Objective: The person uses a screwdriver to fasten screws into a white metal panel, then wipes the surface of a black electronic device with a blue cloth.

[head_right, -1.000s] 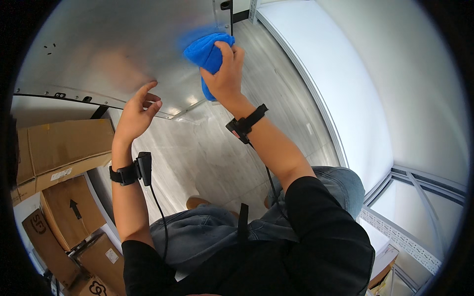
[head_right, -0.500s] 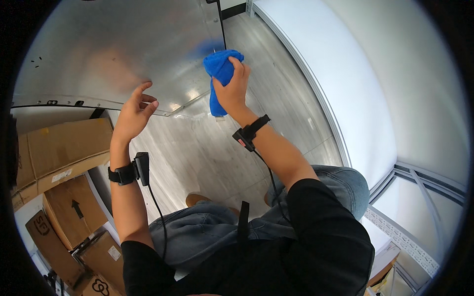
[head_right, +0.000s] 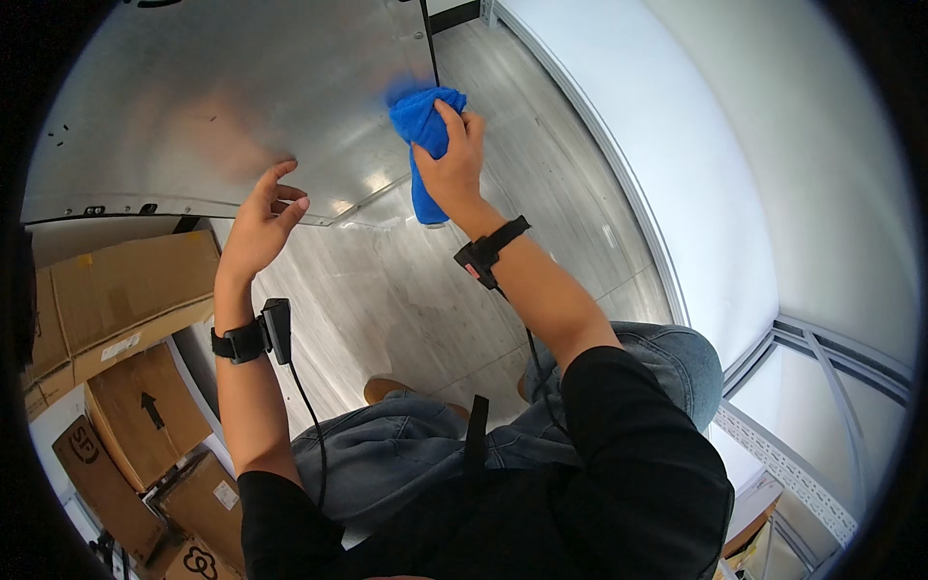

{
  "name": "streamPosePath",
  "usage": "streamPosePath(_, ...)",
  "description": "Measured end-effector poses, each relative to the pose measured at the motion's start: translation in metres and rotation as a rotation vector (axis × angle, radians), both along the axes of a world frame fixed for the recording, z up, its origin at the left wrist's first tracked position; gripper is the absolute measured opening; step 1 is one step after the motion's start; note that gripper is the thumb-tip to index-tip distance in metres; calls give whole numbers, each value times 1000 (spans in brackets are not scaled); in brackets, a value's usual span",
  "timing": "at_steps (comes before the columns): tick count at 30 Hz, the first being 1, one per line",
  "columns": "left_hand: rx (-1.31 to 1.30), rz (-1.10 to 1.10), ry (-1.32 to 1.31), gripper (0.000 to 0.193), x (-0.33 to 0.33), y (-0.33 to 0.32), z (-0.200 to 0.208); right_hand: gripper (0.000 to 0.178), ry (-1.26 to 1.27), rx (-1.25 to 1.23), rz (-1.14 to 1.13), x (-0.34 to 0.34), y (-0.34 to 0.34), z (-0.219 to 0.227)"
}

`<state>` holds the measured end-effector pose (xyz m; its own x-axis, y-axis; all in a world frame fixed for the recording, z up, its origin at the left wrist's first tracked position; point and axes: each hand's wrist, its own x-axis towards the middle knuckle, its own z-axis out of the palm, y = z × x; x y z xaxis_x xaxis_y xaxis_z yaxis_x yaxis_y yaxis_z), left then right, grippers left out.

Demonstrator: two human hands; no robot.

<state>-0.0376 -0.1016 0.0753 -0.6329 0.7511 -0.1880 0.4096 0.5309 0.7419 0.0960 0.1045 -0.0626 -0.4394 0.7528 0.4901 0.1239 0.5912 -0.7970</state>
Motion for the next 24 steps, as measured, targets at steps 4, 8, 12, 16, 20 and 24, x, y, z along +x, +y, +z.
streamPosePath(4,-12,-5,-5,50,4,3,-1,64,-85,-3,-12,6,-1,-12)
streamPosePath(8,-16,0,-2,51,6,1,-5,63,-121,-63,33,11,2,-22)
streamPosePath(12,-57,71,-33,48,2,-11,-13,66,-77,-92,28,8,-6,-18)
streamPosePath(16,-176,63,91,35,-8,-27,-22,73,9,8,-49,-2,-12,-26)
streamPosePath(20,-174,186,-36,34,-17,-54,-26,73,9,31,12,-24,-42,-37)
streamPosePath(24,-237,254,-18,45,-18,-81,-39,74,-8,101,133,-46,-84,-44)
